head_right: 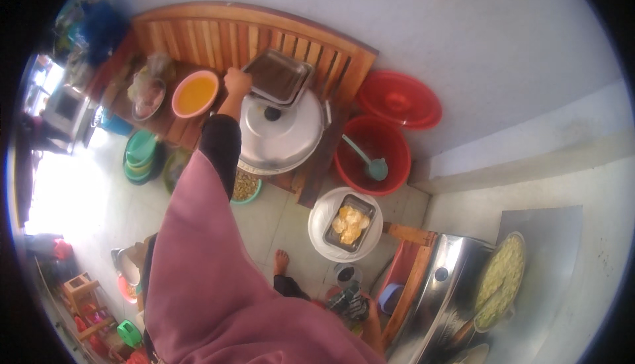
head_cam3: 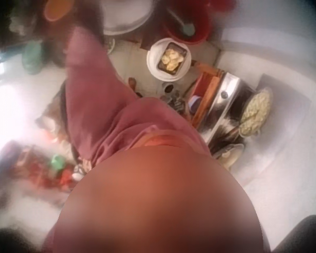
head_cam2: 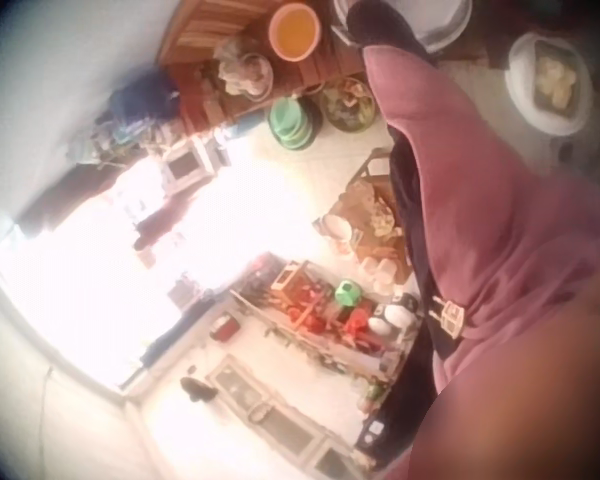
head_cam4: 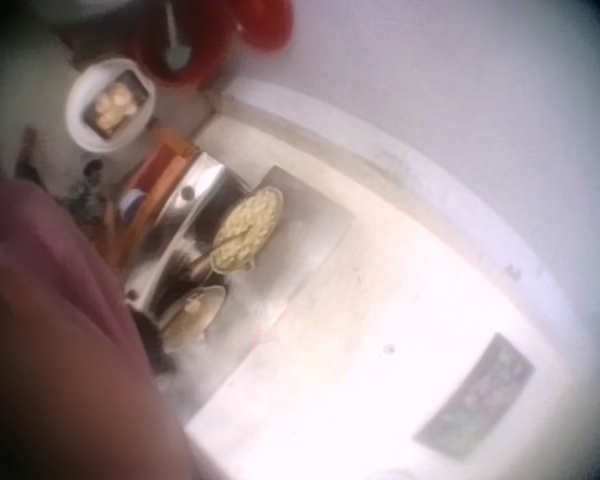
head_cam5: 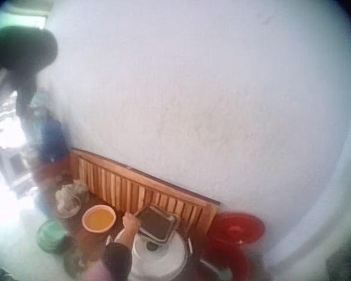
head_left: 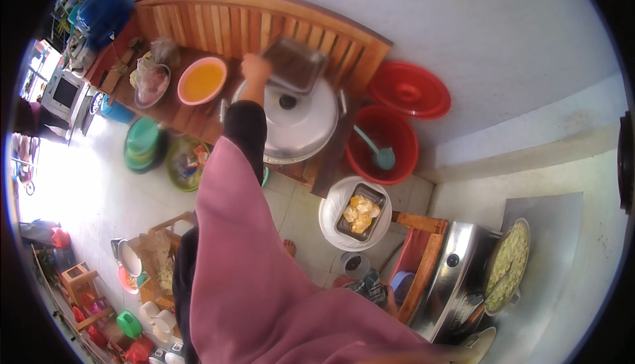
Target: The person stirs mixed vegetables in a wok on a gas stove, then transfers the cooked vegetables into a metal tray. The tray is carried and placed on a display counter alongside other prepared food trays.
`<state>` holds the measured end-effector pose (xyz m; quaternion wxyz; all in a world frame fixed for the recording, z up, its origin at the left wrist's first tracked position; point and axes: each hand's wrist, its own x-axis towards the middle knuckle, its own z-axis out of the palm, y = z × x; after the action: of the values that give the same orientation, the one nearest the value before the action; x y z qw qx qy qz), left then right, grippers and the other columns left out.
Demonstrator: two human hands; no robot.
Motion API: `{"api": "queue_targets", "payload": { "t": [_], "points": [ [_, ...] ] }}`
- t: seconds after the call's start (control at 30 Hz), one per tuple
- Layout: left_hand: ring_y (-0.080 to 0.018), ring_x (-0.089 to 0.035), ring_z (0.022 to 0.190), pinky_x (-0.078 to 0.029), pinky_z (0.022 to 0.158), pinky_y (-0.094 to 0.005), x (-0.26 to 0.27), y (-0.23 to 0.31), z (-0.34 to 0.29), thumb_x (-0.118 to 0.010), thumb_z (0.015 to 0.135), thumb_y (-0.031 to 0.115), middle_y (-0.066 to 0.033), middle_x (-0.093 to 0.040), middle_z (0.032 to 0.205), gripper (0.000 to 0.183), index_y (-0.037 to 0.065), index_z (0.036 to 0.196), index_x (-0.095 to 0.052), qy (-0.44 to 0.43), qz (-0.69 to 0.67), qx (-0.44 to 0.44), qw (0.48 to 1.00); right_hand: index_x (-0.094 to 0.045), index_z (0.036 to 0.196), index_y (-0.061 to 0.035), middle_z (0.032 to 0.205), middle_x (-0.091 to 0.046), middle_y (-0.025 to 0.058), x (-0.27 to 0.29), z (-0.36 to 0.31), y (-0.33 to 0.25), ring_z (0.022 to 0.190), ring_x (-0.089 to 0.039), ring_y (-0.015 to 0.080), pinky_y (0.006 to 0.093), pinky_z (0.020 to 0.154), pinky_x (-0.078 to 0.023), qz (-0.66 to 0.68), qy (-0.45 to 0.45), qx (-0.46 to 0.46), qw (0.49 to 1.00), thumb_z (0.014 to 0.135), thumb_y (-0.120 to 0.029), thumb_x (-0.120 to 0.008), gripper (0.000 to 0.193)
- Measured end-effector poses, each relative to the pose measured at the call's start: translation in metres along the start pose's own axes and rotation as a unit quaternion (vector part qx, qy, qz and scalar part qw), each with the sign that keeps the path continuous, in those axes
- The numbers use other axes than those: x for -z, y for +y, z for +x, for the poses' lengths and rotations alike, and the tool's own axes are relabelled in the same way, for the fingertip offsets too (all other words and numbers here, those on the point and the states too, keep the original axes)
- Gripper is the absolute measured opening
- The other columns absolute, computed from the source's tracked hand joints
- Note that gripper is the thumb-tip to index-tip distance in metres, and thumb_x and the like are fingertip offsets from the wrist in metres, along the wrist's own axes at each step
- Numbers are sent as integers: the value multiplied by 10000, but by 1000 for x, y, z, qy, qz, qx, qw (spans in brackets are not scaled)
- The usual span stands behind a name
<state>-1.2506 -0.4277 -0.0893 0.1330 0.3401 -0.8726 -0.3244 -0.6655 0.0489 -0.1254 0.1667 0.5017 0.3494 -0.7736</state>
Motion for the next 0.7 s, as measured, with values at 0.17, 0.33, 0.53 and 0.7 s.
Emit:
{"api": "queue_targets", "payload": {
  "t": [0.17,0.33,0.53,0.7],
  "points": [
    [-409,-564,1090,-471,922,-476,37,22,-12,-616,748,72,-271,-529,1143,333,27,1069,-543,85,-87,-67,990,-551,1189,-35,1089,-624,103,-47,-25,-6,952,-619,241,370,842,-508,-67,-61,38,995,930,-243,-559,332],
    [-389,-531,1065,-441,904,-429,77,32,-26,-543,722,-80,-194,-561,1080,332,41,1015,-644,149,-176,-408,883,-621,1126,-51,987,-669,78,-98,-18,-6,837,-650,227,351,742,-541,-78,-78,24,994,936,-294,-547,317],
    [-380,-591,1021,-502,857,-426,134,40,-55,-565,741,-58,-185,-603,1125,474,159,1151,-658,92,-85,-566,815,-523,1292,-78,974,-640,19,-216,39,-47,790,-630,129,254,680,-512,-133,-283,114,943,919,-188,-594,395],
    [-381,-644,899,-518,761,-419,222,27,-129,-578,813,12,-182,-664,994,333,92,1130,-640,125,-209,-422,873,-424,1382,-38,1162,-564,52,-377,-20,-80,1017,-556,140,270,865,-449,-155,-409,343,831,939,-170,-572,485]
  ]
}}
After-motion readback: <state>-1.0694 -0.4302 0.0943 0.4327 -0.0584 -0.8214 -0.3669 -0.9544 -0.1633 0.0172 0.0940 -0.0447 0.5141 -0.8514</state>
